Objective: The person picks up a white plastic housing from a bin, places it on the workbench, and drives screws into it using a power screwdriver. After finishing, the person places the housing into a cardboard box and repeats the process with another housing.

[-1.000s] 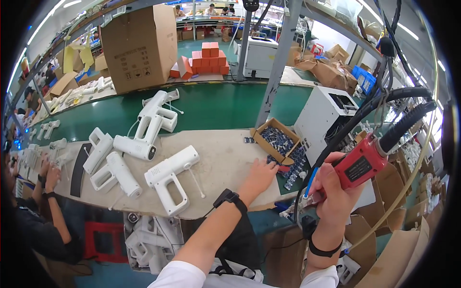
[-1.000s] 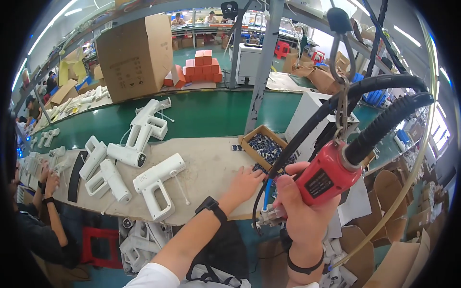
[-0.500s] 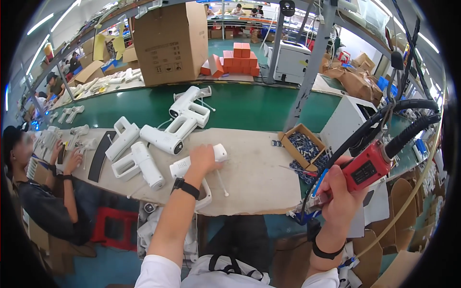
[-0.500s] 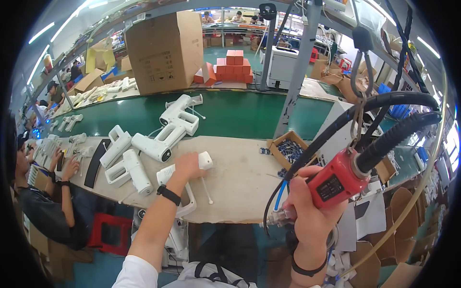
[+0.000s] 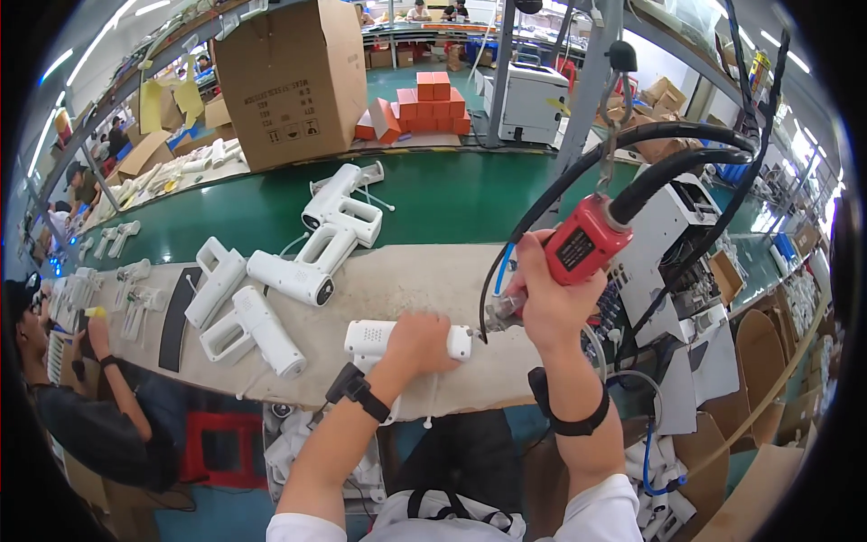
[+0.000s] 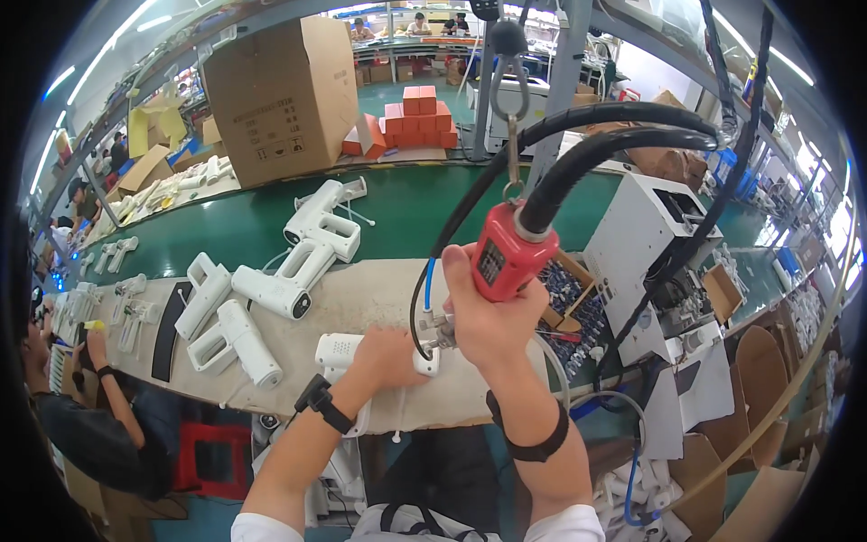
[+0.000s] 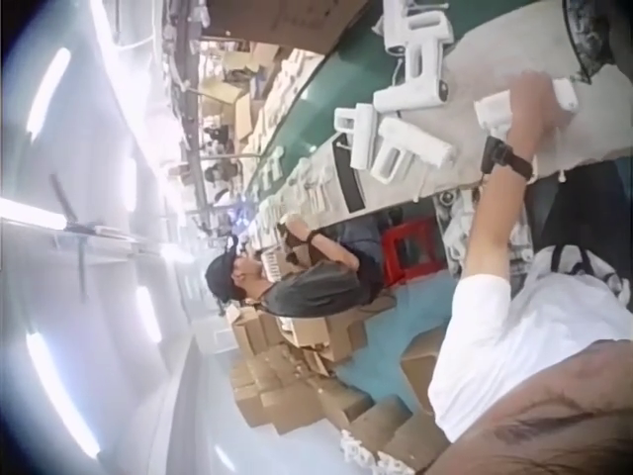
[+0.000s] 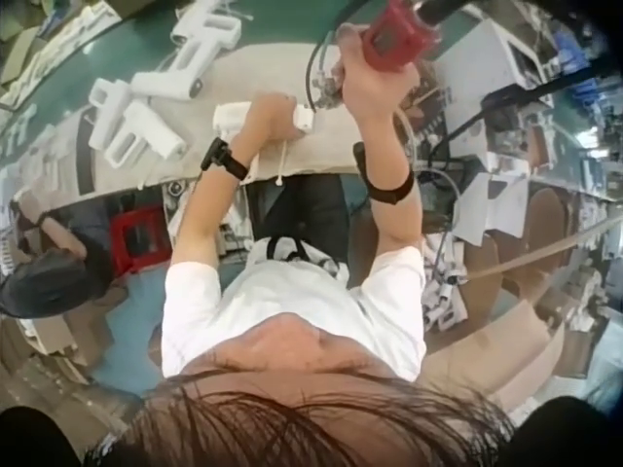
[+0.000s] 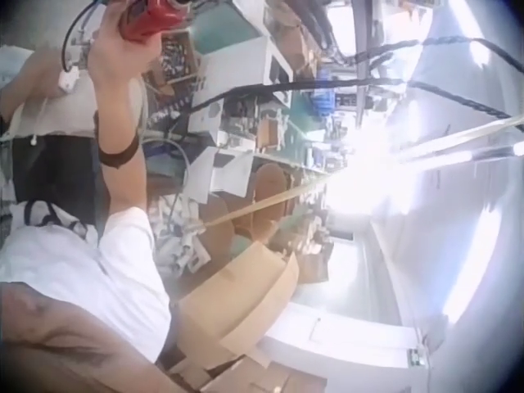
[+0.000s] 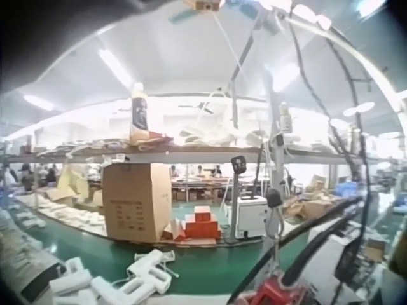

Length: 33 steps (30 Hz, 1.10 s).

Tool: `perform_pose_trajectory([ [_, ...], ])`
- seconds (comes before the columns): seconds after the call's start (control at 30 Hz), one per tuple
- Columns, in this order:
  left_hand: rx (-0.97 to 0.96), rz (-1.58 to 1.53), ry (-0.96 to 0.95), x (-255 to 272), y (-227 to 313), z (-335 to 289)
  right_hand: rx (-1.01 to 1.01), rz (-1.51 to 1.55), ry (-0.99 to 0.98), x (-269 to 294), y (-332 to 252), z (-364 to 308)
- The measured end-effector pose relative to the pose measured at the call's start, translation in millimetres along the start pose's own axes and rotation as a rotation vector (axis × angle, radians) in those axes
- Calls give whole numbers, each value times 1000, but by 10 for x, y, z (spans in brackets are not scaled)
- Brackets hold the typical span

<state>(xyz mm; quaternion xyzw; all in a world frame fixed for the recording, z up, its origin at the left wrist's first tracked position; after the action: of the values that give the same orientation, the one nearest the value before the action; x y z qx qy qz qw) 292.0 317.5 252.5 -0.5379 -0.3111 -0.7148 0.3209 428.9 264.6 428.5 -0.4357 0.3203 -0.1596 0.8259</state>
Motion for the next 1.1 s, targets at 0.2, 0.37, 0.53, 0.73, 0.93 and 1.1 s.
perform_pose_trajectory([
  [0.2, 115, -152, -93, 67, -38, -24, -24, -3, -37, -192, 318, -37],
  [0.37, 126, -114, -141, 86, -46, -21, -7, -38, -65, -266, 417, -35],
  [0.53, 125, -106, -123, 88, -42, -35, -25, -64, -63, -276, 518, -64],
  [0.73, 55, -32, -133, -4, -33, -27, 2, -50, -75, -268, 483, -36],
  [0.93, 65, -19, -214, 48, -16, -9, 52, -38, -73, -269, 323, 61],
  [1.1, 52, -15, -70, -26, -48, -34, -9, -2, -66, -284, 302, 58],
])
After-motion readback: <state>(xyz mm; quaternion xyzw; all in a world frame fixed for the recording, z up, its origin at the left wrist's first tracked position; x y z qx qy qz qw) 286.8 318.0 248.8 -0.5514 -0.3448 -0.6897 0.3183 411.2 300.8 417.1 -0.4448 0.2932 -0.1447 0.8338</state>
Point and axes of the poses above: each hand's wrist, its own z-axis towards the middle knuckle, its own x-axis out of the back of the hand, y = z × x, the point moved 5 cm from there along z, towards the middle knuckle, and after that the axes turned 14 degrees about y, right-handed, at the moved point
